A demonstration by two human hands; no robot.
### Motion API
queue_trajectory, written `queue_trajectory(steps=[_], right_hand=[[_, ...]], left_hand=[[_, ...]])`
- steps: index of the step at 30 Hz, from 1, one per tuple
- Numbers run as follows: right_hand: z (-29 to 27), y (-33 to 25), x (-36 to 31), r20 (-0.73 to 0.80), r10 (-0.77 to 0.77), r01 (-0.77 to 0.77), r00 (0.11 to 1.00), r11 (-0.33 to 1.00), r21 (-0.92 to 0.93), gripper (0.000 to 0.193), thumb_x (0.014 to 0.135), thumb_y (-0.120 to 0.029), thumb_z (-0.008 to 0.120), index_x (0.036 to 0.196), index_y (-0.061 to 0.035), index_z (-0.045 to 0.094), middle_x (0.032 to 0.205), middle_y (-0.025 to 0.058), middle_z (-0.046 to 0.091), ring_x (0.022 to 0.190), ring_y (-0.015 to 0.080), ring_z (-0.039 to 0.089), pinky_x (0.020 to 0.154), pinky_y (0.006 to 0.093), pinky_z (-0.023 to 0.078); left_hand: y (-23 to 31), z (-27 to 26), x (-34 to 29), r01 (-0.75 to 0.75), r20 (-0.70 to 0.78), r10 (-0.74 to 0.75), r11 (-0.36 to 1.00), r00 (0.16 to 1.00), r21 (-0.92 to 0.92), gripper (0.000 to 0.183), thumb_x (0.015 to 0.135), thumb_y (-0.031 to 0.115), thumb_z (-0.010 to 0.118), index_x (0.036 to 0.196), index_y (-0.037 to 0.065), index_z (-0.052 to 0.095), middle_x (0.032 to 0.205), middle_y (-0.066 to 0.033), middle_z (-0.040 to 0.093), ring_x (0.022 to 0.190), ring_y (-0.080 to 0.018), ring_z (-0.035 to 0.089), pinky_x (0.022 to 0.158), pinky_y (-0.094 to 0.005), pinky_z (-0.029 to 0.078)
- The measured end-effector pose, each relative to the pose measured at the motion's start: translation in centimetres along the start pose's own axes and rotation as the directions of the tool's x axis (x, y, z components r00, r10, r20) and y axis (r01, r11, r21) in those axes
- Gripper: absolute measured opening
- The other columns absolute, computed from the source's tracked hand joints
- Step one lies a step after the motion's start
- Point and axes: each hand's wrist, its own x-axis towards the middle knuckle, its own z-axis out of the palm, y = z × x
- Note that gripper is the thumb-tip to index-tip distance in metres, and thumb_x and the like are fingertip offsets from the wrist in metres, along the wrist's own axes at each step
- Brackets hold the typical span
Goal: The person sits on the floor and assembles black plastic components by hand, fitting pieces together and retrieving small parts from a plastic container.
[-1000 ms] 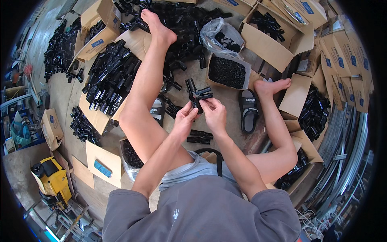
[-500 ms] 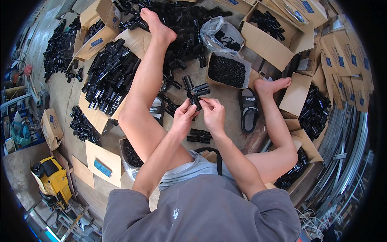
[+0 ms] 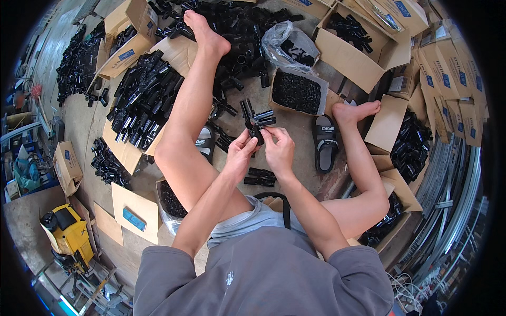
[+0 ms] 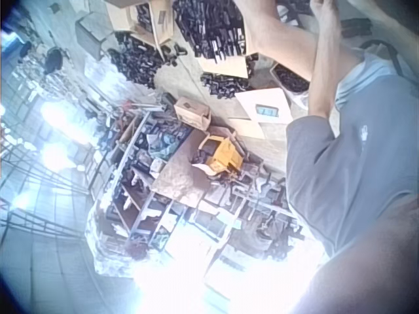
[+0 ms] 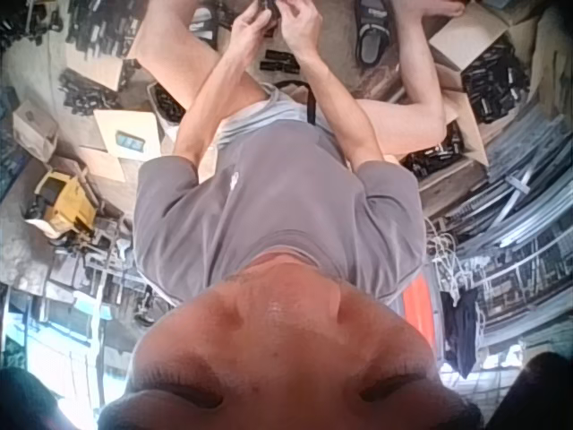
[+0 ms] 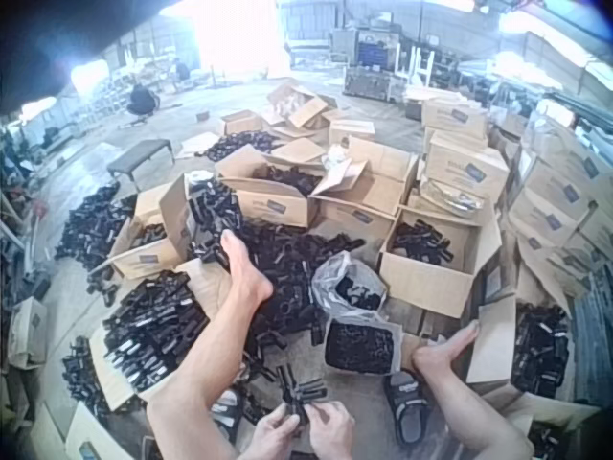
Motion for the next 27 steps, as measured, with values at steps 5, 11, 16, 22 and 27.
queue_trajectory(steps=[5, 11, 16, 22, 27], right_hand=[[-0.1, -0.4, 0.1, 0.007, -0.09, 0.091, 0.996, 0.989, -0.114, 0.018, 0.094, -0.019, 0.073, 0.1, -0.0027, 0.078, 0.099, 0.0167, 0.073, 0.093, 0.0346, 0.071, 0.084, 0.0418, 0.054], [0.2, 0.1, -0.1, -0.038, -0.055, 0.052, 0.998, 0.996, -0.075, 0.021, 0.096, -0.02, 0.074, 0.1, 0.0004, 0.077, 0.101, 0.0167, 0.074, 0.094, 0.03, 0.073, 0.085, 0.0372, 0.054], [0.4, 1.6, -0.2, 0.044, 0.108, -0.113, 0.993, 0.982, 0.152, 0.025, 0.094, -0.019, 0.076, 0.108, 0.0014, 0.076, 0.103, 0.0149, 0.075, 0.095, 0.0258, 0.073, 0.086, 0.0348, 0.055], [0.3, 0.3, -0.2, -0.002, 0.029, -0.029, 1.0, 0.999, -0.023, 0.027, 0.095, -0.02, 0.078, 0.107, 0.0034, 0.077, 0.102, 0.0137, 0.075, 0.096, 0.0196, 0.074, 0.087, 0.0316, 0.054], [1.0, 2.8, -0.3, 0.03, 0.169, -0.171, 0.985, 0.954, 0.246, 0.024, 0.095, -0.017, 0.079, 0.106, 0.004, 0.077, 0.1, 0.011, 0.076, 0.096, 0.0162, 0.074, 0.086, 0.029, 0.055]], left_hand=[[0.1, 0.3, -0.2, -0.019, -0.015, 0.019, 1.0, 1.0, 0.005, 0.038, 0.104, 0.011, 0.065, 0.142, 0.01, 0.06, 0.117, 0.0072, 0.069, 0.101, -0.0028, 0.06, 0.092, -0.0255, 0.049], [-0.4, -0.4, 0.3, -0.008, 0.039, 0.008, 1.0, 0.999, 0.013, 0.038, 0.104, 0.01, 0.065, 0.141, 0.008, 0.06, 0.115, 0.0066, 0.069, 0.1, -0.0024, 0.06, 0.09, -0.0246, 0.05], [-0.1, 0.5, 0.0, -0.017, -0.018, 0.017, 1.0, 1.0, 0.008, 0.038, 0.104, 0.01, 0.065, 0.141, 0.008, 0.06, 0.116, 0.0064, 0.069, 0.1, -0.003, 0.061, 0.091, -0.025, 0.05], [-0.5, -0.6, 0.3, 0.002, 0.035, -0.004, 0.998, 0.999, 0.056, 0.04, 0.106, 0.009, 0.06, 0.146, 0.011, 0.057, 0.135, 0.0037, 0.065, 0.119, -0.008, 0.06, 0.102, -0.0313, 0.05], [-0.6, -0.3, 0.3, -0.008, 0.022, 0.006, 0.998, 1.0, 0.066, 0.038, 0.106, 0.009, 0.06, 0.144, 0.011, 0.058, 0.133, 0.0038, 0.065, 0.119, -0.0077, 0.06, 0.101, -0.0307, 0.05]])
